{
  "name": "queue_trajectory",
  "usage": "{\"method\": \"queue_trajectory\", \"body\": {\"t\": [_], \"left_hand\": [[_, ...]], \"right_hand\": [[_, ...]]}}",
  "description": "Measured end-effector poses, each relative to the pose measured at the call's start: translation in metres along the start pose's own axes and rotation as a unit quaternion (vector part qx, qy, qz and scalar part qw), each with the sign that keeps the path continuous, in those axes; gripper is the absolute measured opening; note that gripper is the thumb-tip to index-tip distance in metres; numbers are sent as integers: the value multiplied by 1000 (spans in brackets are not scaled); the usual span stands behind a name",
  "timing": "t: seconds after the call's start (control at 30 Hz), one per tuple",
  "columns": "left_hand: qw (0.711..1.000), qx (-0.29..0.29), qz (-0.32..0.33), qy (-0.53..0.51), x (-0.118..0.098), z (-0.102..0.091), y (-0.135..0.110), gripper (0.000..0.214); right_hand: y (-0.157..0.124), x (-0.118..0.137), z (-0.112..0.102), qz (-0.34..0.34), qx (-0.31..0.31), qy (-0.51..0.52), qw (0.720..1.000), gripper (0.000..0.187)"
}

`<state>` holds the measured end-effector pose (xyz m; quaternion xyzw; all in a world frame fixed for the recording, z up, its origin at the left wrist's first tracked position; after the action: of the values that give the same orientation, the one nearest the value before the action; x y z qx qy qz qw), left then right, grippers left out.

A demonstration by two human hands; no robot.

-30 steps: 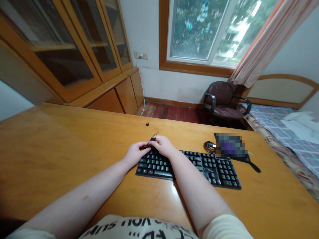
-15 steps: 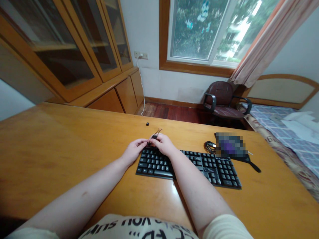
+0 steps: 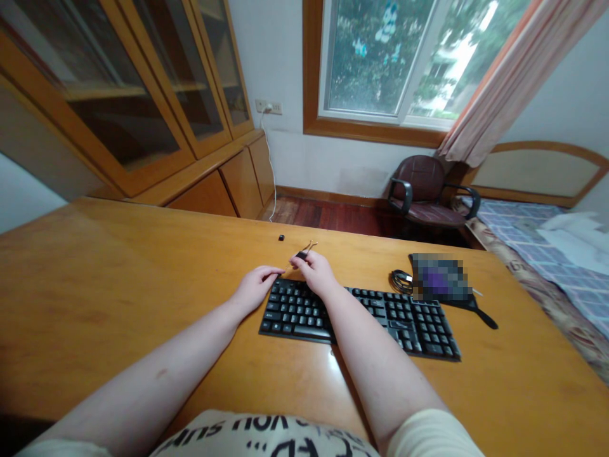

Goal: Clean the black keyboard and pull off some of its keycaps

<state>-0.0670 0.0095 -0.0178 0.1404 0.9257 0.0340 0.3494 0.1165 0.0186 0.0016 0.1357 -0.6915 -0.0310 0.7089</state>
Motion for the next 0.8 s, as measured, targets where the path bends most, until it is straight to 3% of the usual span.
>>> {"method": "queue_trajectory", "body": {"t": [0.23, 0.33, 0.5, 0.57, 0.67, 0.8], "left_hand": [[997, 17, -7, 77, -2, -4, 1, 21], [998, 9, -41, 52, -3, -3, 2, 14], [994, -52, -91, -25, -3, -1, 5, 18], [996, -62, -66, -6, -5, -2, 7, 22], [994, -80, 26, 75, -13, -6, 15, 21], [974, -92, 128, 162, -21, -11, 43, 23]], "right_hand": [[0, 1, 0, 0, -10, -6, 1000, 26], [0, 3, 0, -1, -13, -11, 1000, 26], [0, 3, -2, -5, -31, -24, 999, 28], [0, 3, -3, -8, -44, -27, 999, 29], [0, 5, -4, -19, -77, -19, 997, 31], [-2, 13, -8, -44, -165, -9, 985, 35]]}}
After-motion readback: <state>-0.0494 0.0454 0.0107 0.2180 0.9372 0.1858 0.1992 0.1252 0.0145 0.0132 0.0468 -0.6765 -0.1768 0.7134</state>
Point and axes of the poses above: each hand's wrist, its own y-axis towards the middle knuckle, its own z-axis out of the palm, x = y × z, the point moved 1 cm from there along y, towards the middle knuckle, and after that the axes turned 14 degrees about y, right-handed, at the moved point
